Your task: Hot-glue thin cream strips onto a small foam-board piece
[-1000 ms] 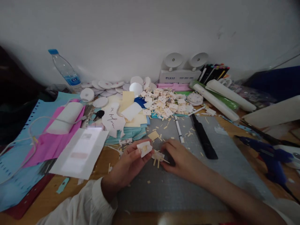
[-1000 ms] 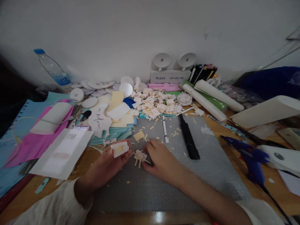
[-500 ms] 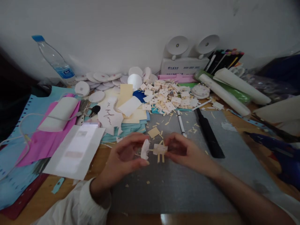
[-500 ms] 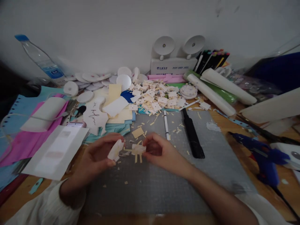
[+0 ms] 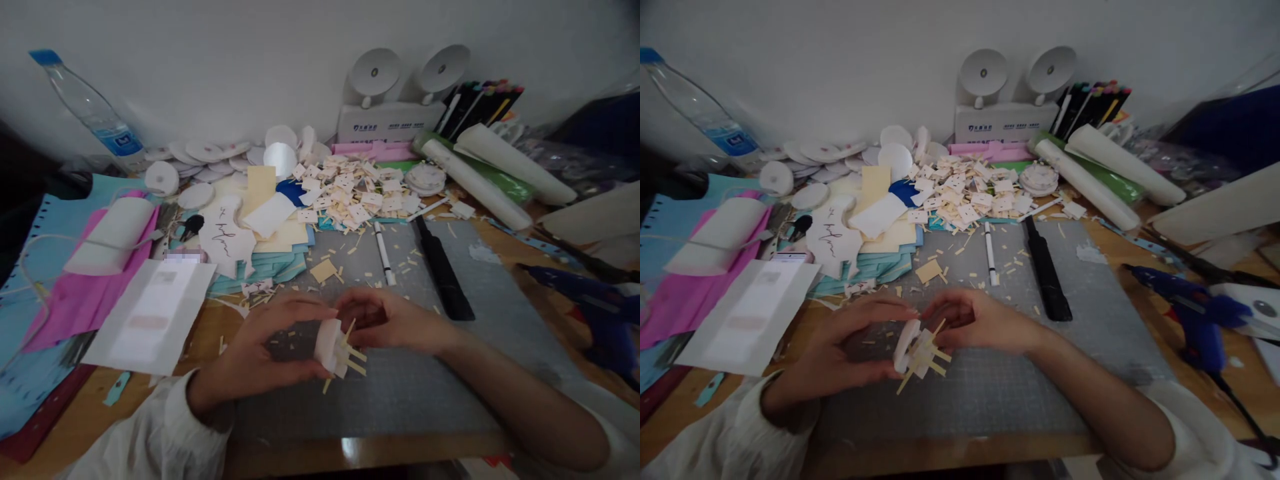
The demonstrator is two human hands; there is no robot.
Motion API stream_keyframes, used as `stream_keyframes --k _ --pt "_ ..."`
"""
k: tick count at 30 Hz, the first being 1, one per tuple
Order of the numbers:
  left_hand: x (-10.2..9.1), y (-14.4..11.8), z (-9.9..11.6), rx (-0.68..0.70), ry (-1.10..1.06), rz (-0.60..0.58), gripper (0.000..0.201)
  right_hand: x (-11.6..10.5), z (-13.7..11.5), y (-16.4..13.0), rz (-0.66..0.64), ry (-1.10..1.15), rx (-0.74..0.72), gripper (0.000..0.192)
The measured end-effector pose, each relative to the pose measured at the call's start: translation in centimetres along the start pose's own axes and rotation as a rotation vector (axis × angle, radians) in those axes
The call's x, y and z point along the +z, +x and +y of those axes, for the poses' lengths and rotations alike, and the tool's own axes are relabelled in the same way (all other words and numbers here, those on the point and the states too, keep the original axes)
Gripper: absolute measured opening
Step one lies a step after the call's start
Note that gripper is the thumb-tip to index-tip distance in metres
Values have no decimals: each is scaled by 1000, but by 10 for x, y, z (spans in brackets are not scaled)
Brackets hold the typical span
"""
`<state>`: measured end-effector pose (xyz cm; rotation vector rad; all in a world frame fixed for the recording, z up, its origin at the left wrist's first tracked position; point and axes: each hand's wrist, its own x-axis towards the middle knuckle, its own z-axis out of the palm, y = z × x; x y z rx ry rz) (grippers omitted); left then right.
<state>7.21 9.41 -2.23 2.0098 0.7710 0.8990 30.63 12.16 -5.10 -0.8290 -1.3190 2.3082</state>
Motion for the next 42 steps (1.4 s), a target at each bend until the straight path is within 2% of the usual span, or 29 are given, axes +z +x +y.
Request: stream_keyframes --k 9,24,37,42 --pt "4 2 -3 -3 -63 -89 46 -1 2 -1 -19 40 49 31" --pt "8 3 -3 -46 -163 -129 45 1 5 0 7 64 58 27" --pt "13 3 -6 -78 -145 -154 41 7 7 -1 50 126 77 24" --pt "13 2 -8 -68 -100 -184 40 8 4 -4 38 215 88 28"
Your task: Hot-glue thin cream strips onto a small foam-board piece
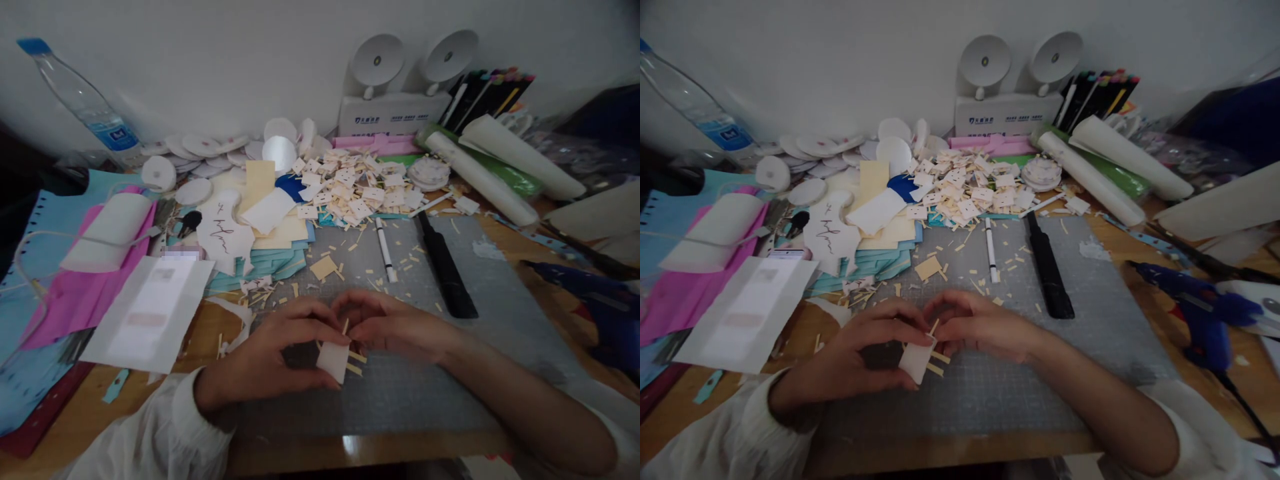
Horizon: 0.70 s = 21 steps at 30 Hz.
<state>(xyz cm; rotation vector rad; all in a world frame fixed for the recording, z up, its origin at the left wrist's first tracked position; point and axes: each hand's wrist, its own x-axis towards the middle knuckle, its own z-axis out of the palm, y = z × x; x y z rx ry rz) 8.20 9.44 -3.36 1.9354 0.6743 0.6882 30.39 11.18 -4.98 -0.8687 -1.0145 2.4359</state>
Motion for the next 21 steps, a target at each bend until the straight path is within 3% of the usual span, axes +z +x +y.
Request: stream_keyframes --k 6,9,12,15,18,21 --pt "3 0 -4 53 84 23 38 6 5 2 1 -128 -70 44" --pt "4 -1 -5 91 118 31 38 10 9 3 45 -176 -94 42" --pt "3 -3 -3 80 102 78 56 12 10 3 77 -157 -133 42" --pt "3 -6 -1 16 52 208 76 13 8 2 121 -122 -198 42" --pt "6 -5 1 -58 30 309 61 13 6 0 181 -123 -258 35" --pt "14 -4 3 -165 59 319 41 15 6 0 244 -120 -276 34"
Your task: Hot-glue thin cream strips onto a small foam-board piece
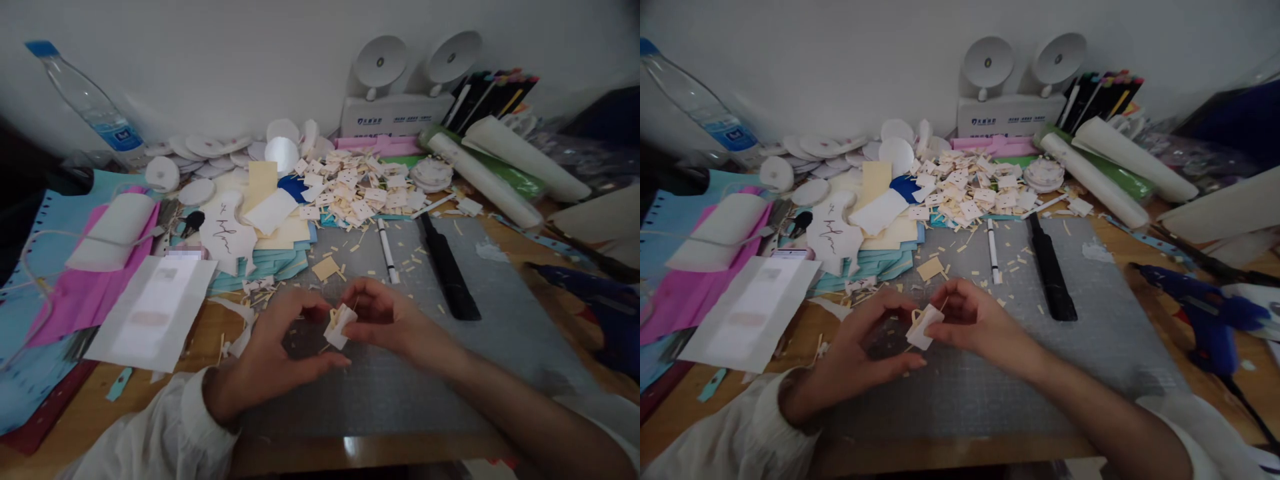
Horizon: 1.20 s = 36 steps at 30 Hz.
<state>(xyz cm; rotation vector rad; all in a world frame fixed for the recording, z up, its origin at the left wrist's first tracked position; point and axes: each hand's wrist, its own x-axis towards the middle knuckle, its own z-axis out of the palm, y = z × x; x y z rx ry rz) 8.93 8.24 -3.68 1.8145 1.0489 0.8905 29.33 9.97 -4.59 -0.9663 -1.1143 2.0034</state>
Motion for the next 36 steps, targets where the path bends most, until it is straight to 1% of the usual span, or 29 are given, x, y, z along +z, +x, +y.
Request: stream_keyframes --k 2,4,7,9,11,15,20,23,25,30,34,36 --pt "5 -2 1 -55 18 13 32 2 1 -1 34 -9 12 33" --pt "8 -3 2 -88 -13 42 24 3 3 -1 56 -13 7 33" --pt "9 -4 1 -97 -75 72 19 5 4 -1 35 -5 -30 31" --pt "8 -3 2 -90 -80 77 18 5 3 -2 13 -17 -50 28" --pt "7 -2 2 -87 -96 74 15 5 2 -2 17 -51 -52 24" --pt "8 -2 1 -125 -198 52 17 7 2 -2 68 -91 -52 22" --pt "10 -3 -6 -190 -368 44 17 8 2 -3 85 -66 -91 18" --pt "10 -3 -9 -241 -442 70 17 7 3 -3 90 -77 -119 18" --pt "11 -3 -9 -250 -464 103 17 6 4 -2 85 -90 -125 17" --pt "12 0 -7 -293 -537 116 8 6 4 -1 121 -177 -67 22" --pt "12 3 -5 -347 -583 120 11 9 3 -1 141 -200 -40 28" --pt "12 4 -4 -370 -608 87 12 10 3 -2 118 -223 -27 31"
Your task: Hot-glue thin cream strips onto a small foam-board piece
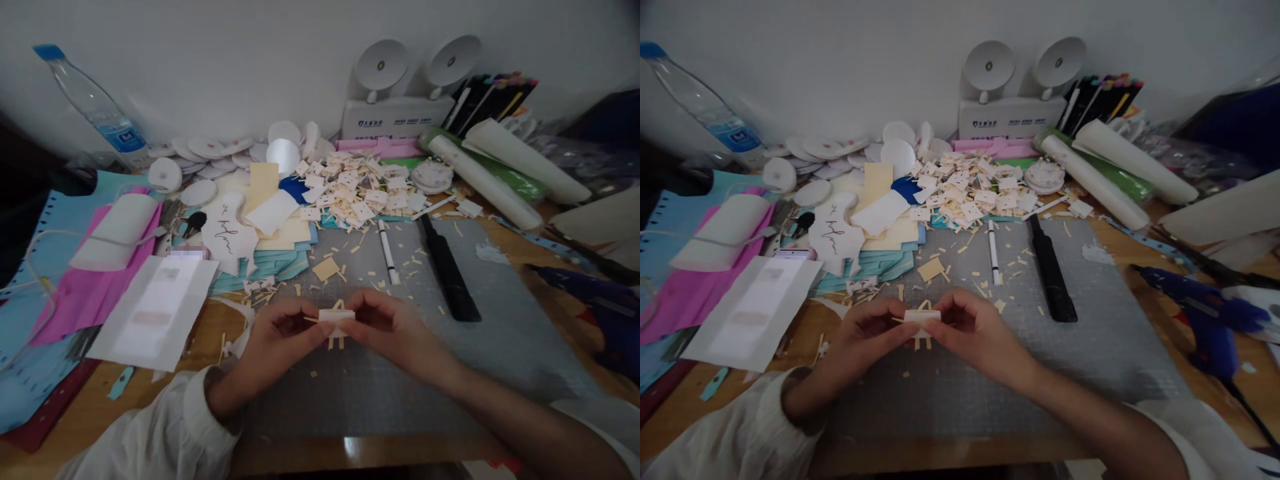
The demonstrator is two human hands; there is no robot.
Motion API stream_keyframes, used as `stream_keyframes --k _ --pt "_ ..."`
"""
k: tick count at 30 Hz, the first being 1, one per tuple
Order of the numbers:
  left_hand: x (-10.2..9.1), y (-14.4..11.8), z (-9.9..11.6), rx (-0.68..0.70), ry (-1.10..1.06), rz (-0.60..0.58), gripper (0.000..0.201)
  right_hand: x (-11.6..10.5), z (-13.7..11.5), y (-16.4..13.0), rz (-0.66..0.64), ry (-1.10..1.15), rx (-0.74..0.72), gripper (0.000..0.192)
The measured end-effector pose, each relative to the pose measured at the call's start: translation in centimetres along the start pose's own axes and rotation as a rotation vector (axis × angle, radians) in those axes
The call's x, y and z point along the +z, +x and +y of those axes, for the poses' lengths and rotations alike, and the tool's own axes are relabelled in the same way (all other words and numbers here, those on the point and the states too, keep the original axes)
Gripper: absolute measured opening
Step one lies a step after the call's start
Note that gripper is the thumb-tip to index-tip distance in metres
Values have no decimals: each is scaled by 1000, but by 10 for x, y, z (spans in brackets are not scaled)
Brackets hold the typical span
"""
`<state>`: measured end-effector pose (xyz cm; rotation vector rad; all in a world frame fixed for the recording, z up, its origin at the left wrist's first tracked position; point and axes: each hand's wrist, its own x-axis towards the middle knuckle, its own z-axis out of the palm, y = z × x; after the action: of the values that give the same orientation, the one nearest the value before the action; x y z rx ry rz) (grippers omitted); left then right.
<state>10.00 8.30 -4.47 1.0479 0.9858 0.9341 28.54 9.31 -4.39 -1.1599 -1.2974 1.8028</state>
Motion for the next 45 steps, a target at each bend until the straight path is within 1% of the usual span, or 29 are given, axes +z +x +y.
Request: stream_keyframes --k 3,5,9,12,15,19,22,25,29,34,41,43,45 --pt "0 0 2 -57 -6 -49 15 -2 -2 -1 -61 -36 14 32" --pt "0 -1 3 -56 28 -65 19 -3 -3 -2 -84 -41 13 32" --pt "-1 -4 4 15 242 -122 25 -4 -6 -3 -118 -32 43 34" --pt "-3 -7 6 23 357 -209 28 -2 -7 -5 -173 -25 69 33" --pt "-4 -8 9 30 357 -262 30 -1 -6 -7 -208 15 68 32" --pt "-4 -9 11 17 294 -273 29 -1 -5 -10 -288 65 39 29" --pt "-4 -9 10 2 260 -282 27 -3 -4 -10 -358 17 20 25" --pt "-5 -9 10 11 289 -268 29 -5 -5 -10 -401 -37 -14 30" --pt "-4 -9 10 34 348 -256 28 -6 -4 -11 -414 -55 0 29" --pt "-3 -11 9 36 380 -270 28 -3 -3 -14 -401 -230 -39 27" --pt "-2 -10 3 59 325 -231 31 -2 -4 -14 -350 -293 -75 32" --pt "-3 -10 4 37 330 -225 32 -4 -3 -13 -342 -306 -75 33" --pt "-4 -10 6 -13 330 -220 33 -4 -3 -12 -343 -328 -76 33"
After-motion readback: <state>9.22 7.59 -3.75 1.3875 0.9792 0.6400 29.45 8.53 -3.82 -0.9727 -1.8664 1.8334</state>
